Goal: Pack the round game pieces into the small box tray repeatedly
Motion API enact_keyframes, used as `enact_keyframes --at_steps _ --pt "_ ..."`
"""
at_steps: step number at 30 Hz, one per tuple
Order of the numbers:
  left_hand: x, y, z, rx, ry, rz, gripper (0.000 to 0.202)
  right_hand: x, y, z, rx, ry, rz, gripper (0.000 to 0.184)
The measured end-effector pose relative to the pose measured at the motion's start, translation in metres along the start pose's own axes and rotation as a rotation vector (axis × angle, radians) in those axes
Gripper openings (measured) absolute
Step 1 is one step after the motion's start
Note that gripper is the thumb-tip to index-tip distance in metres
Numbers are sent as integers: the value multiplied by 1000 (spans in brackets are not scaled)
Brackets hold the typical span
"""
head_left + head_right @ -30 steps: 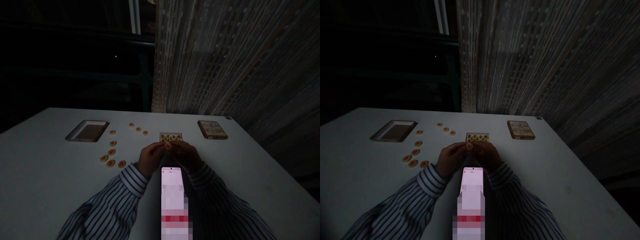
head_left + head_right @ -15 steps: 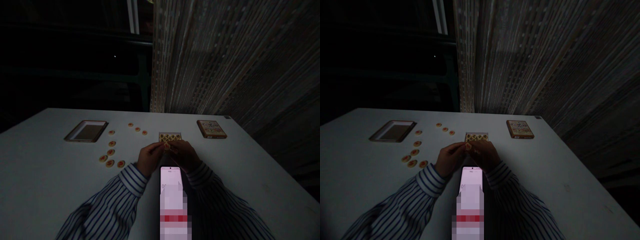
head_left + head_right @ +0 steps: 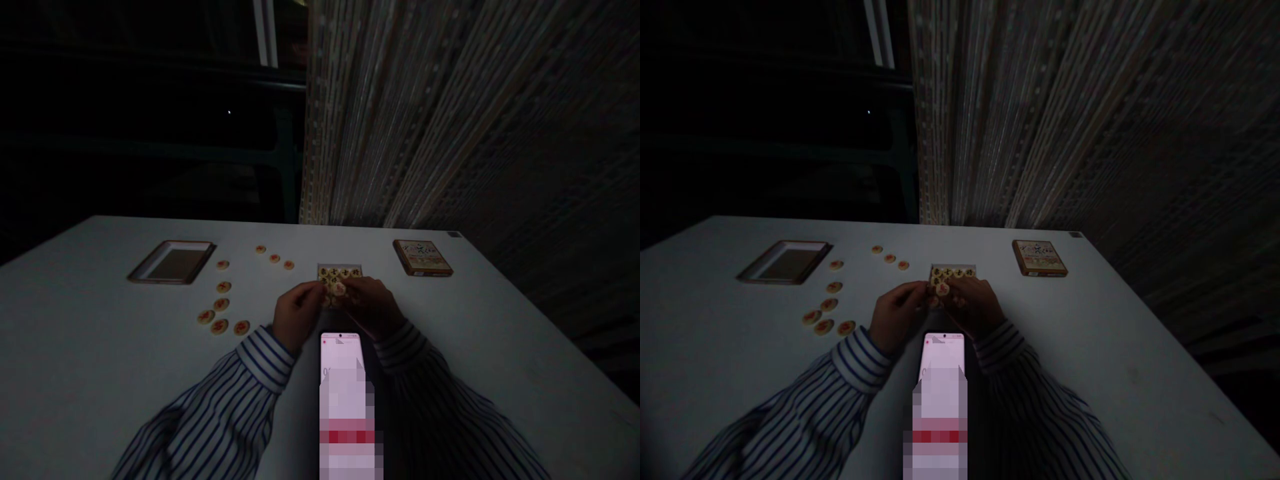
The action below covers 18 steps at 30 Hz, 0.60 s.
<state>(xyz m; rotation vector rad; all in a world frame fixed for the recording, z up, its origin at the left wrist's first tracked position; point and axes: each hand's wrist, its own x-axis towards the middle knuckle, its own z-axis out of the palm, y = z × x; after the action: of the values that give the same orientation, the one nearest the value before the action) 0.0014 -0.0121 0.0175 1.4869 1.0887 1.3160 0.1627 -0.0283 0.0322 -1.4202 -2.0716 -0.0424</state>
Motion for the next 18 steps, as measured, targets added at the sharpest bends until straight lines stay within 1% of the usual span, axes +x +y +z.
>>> enact_keyframes --at_steps 4,6,9,12,18 --pt "3 -1 -2 -9 82 -40 23 -3 12 3 -12 96 44 28" --pt "4 -4 -2 15 105 -64 24 -3 17 4 -9 107 73 28" --pt "5 -11 -2 76 103 -90 29 -3 25 3 10 87 109 27" --pt "4 -15 -1 112 76 -79 31 -3 34 4 25 69 148 28" --pt "4 -19 -1 102 44 -91 31 -5 48 7 45 -5 200 28"
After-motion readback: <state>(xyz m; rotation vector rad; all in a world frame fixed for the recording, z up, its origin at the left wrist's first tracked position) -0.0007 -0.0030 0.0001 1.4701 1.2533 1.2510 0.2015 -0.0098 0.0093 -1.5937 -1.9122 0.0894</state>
